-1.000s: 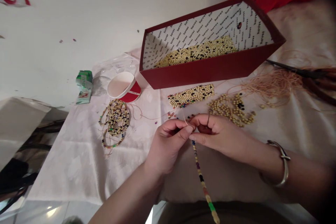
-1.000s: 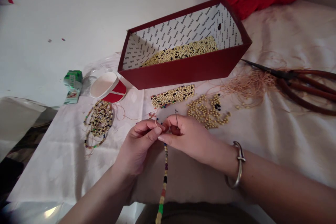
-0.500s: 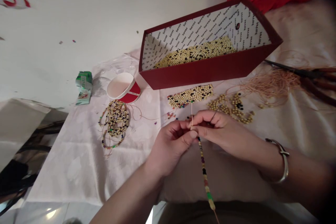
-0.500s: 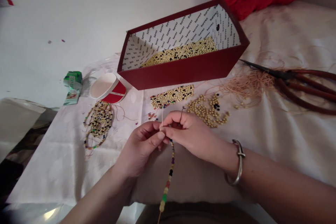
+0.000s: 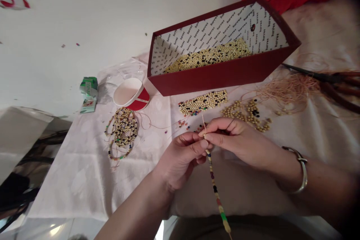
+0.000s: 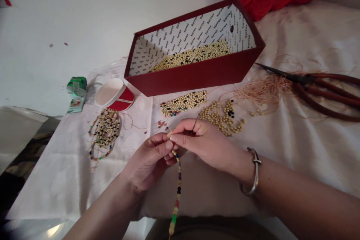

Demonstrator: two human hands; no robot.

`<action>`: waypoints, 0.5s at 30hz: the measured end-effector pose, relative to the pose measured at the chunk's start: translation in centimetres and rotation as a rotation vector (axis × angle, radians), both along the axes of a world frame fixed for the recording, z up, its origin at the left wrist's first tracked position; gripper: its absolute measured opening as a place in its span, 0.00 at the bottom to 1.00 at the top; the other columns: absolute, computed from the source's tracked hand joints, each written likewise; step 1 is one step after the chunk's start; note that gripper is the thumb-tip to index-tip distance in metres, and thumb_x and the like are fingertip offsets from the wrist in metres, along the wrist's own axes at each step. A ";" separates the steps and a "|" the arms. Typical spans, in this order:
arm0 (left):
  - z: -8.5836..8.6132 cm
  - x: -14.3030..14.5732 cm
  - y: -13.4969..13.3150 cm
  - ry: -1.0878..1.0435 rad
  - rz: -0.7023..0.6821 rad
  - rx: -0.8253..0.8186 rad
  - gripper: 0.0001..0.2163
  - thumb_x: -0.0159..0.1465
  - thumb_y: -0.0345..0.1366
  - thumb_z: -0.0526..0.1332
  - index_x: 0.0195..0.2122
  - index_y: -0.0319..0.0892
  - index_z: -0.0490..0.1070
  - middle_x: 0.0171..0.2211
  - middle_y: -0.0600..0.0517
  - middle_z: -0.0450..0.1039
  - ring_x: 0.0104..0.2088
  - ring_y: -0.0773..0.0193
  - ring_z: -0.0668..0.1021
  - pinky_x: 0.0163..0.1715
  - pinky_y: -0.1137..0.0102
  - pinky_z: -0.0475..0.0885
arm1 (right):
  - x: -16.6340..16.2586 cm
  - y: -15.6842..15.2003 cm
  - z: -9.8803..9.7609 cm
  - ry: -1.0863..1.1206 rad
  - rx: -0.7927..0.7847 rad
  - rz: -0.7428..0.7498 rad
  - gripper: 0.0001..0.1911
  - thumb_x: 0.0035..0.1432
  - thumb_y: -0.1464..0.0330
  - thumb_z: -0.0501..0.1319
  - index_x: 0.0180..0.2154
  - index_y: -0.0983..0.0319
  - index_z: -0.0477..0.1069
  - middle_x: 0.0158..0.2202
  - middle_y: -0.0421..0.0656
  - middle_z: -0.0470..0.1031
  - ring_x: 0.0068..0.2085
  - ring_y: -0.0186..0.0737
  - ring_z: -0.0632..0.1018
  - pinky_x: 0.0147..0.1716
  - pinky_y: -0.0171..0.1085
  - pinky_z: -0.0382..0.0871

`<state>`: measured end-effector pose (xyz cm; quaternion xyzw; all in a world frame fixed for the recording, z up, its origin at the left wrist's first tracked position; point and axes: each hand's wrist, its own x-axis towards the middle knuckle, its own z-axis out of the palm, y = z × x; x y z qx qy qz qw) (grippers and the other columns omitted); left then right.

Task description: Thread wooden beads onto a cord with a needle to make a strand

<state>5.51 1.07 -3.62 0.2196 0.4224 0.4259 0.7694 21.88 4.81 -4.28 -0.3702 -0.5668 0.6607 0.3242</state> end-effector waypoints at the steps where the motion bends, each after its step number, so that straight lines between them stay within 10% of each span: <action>1: 0.0 0.0 0.0 -0.010 0.002 -0.004 0.09 0.51 0.35 0.74 0.26 0.38 0.77 0.22 0.55 0.71 0.22 0.75 0.67 0.23 0.77 0.59 | 0.0 0.0 0.1 0.020 -0.015 0.010 0.06 0.57 0.65 0.62 0.31 0.59 0.75 0.30 0.39 0.79 0.33 0.34 0.78 0.35 0.34 0.73; 15: 0.2 0.0 0.2 0.031 0.027 -0.018 0.10 0.51 0.35 0.73 0.24 0.38 0.73 0.24 0.54 0.71 0.22 0.75 0.66 0.23 0.77 0.58 | 0.1 0.2 -0.3 0.064 -0.063 -0.111 0.09 0.58 0.60 0.63 0.33 0.59 0.73 0.22 0.33 0.67 0.20 0.27 0.64 0.19 0.31 0.57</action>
